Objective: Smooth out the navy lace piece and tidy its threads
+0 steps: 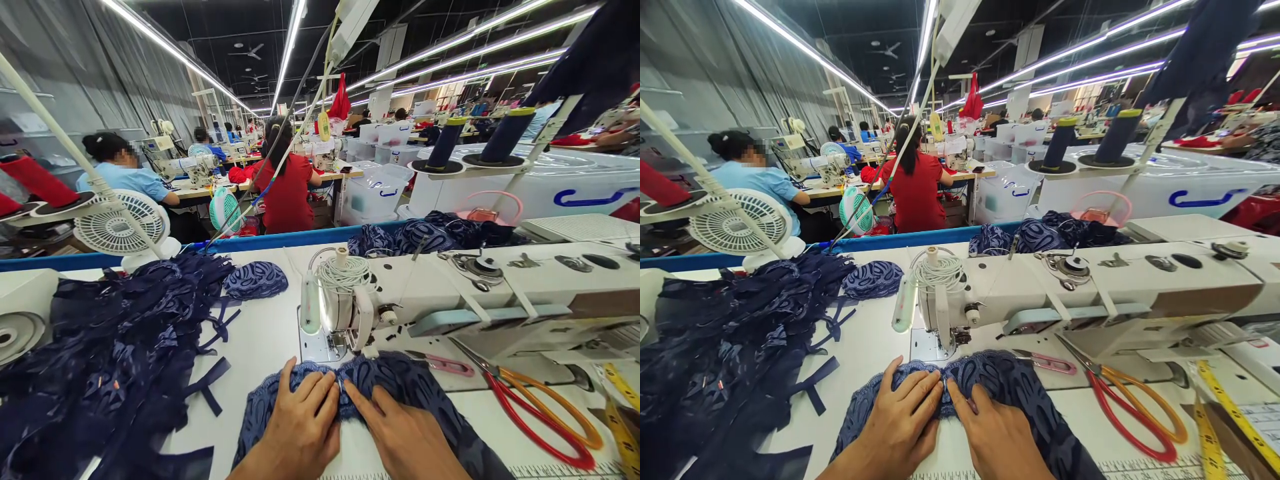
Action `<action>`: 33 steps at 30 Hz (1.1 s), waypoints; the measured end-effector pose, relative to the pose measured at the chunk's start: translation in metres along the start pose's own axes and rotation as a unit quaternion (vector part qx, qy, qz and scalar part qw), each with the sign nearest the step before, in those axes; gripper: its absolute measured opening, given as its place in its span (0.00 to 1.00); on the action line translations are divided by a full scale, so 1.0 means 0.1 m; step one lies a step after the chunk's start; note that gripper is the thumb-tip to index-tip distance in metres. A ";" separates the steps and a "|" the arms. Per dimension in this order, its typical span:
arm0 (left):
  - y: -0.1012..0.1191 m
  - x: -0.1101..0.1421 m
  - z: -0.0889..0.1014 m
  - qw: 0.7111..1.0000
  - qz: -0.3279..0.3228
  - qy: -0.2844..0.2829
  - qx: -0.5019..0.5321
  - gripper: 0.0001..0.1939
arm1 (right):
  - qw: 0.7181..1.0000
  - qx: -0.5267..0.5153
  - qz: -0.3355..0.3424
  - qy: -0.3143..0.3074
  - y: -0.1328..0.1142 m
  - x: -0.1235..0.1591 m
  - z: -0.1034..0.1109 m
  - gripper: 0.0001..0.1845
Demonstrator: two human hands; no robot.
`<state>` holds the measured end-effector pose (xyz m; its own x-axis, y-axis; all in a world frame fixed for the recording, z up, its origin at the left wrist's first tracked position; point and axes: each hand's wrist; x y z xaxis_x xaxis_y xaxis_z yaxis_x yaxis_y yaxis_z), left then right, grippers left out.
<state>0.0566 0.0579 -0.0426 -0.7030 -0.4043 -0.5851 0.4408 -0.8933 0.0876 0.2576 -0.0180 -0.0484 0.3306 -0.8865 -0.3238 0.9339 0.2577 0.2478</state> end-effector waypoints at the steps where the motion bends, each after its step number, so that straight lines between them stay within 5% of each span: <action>1: 0.00 0.00 0.00 1.000 -0.001 -0.001 0.000 0.18 | 1.000 0.000 -0.003 -0.002 0.00 0.00 -0.02 0.34; 11: 0.02 -0.03 0.01 1.000 -0.021 0.015 -0.004 0.17 | 0.999 0.010 -0.049 -0.004 -0.10 -0.02 -0.08 0.31; 21: 0.06 -0.01 0.04 1.000 -0.020 0.005 0.004 0.19 | 0.998 0.035 -0.010 -0.060 0.02 -0.05 -0.05 0.39; 28: -0.14 -0.28 0.07 0.967 0.211 -0.084 0.119 0.12 | 0.998 -0.023 0.013 0.049 0.07 0.03 -0.13 0.38; 33: -0.20 -0.37 0.02 0.953 0.249 -0.114 0.127 0.11 | 0.993 -0.070 -0.004 0.096 0.10 0.07 -0.15 0.33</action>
<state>0.0728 0.0908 -0.0215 -0.5578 -0.7970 -0.2314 0.6231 -0.5864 0.5176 0.2710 -0.0162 -0.0618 0.3299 -0.8031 -0.4963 0.9421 0.3134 0.1191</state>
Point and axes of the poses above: each hand's wrist, its own x-axis away from the middle knuckle, its own z-axis out of the back of the hand, y = z × x, and after that the axes turned 2 degrees about -y, right-handed
